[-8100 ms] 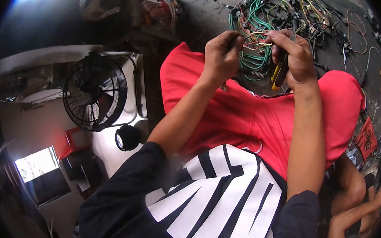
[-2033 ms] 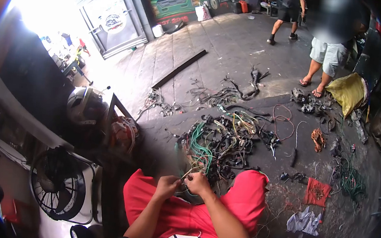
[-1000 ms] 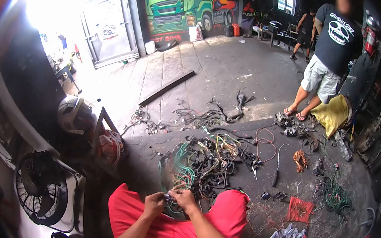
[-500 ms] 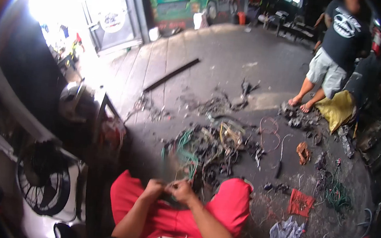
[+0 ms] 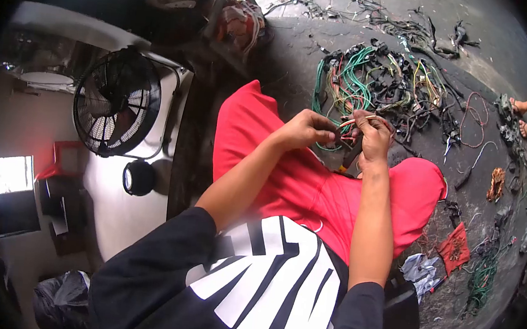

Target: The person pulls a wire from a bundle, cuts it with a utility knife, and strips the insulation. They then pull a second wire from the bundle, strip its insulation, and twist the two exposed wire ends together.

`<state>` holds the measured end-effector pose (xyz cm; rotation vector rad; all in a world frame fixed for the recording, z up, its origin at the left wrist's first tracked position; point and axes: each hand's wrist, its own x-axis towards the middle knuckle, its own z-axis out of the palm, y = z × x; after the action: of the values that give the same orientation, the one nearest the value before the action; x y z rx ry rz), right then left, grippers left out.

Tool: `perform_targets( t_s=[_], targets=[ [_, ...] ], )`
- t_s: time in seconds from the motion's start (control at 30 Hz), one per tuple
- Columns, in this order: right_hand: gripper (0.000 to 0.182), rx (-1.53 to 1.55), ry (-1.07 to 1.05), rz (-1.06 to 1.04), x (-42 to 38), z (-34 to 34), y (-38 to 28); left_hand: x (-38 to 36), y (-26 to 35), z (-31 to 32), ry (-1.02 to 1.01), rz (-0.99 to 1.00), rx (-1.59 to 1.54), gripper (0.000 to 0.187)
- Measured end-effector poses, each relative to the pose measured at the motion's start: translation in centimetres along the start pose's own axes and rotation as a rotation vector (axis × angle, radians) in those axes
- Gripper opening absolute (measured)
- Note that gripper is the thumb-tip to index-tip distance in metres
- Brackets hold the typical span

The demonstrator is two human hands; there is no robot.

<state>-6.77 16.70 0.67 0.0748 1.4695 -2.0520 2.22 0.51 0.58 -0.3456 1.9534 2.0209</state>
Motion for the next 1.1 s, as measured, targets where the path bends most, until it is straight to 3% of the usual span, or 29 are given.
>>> perform_targets(
  t_s=[0.2, 0.37, 0.43, 0.53, 0.67, 0.8, 0.93, 1.03, 1.1],
  targets=[
    [0.014, -0.386, -0.256, -0.026, -1.0, 0.9, -0.7, -0.3, 0.4, -0.7, 0.056, 0.036, -0.056, 0.019],
    [0.012, -0.564, -0.231, -0.166, 0.3, 0.0, 1.4, -0.1, -0.1, -0.7, 0.299, 0.109, 0.128, 0.014],
    [0.012, -0.646, -0.169, -0.122, 0.3, 0.5, 1.6, 0.4, -0.6, -0.3, 0.427, 0.162, 0.28, 0.013],
    [0.01, -0.528, -0.132, -0.069, 0.1, 1.5, 1.6, 0.1, -0.4, 1.1, 0.584, 0.306, 0.39, 0.012],
    [0.011, 0.062, -0.253, 0.469, 0.6, 0.0, 1.1, 0.2, -0.6, 1.6, 0.702, 0.619, 0.559, 0.011],
    [0.014, 0.085, -0.202, 0.5, -0.9, 0.8, -0.6, 0.5, -0.3, 1.7, 0.75, 0.667, 0.808, 0.013],
    [0.016, -0.036, -0.173, 0.386, -0.9, 0.7, -0.6, 0.7, -1.0, 2.3, 0.701, 0.611, 0.982, 0.013],
    [0.018, -0.073, -0.246, 0.249, -1.0, 0.7, -1.3, 0.3, -0.5, 2.9, 0.691, 0.597, 0.904, 0.014],
    [0.018, -0.14, -0.287, 0.17, -1.3, 0.8, -2.1, 0.0, 0.0, 3.3, 0.689, 0.473, 0.765, 0.015]
  ],
)
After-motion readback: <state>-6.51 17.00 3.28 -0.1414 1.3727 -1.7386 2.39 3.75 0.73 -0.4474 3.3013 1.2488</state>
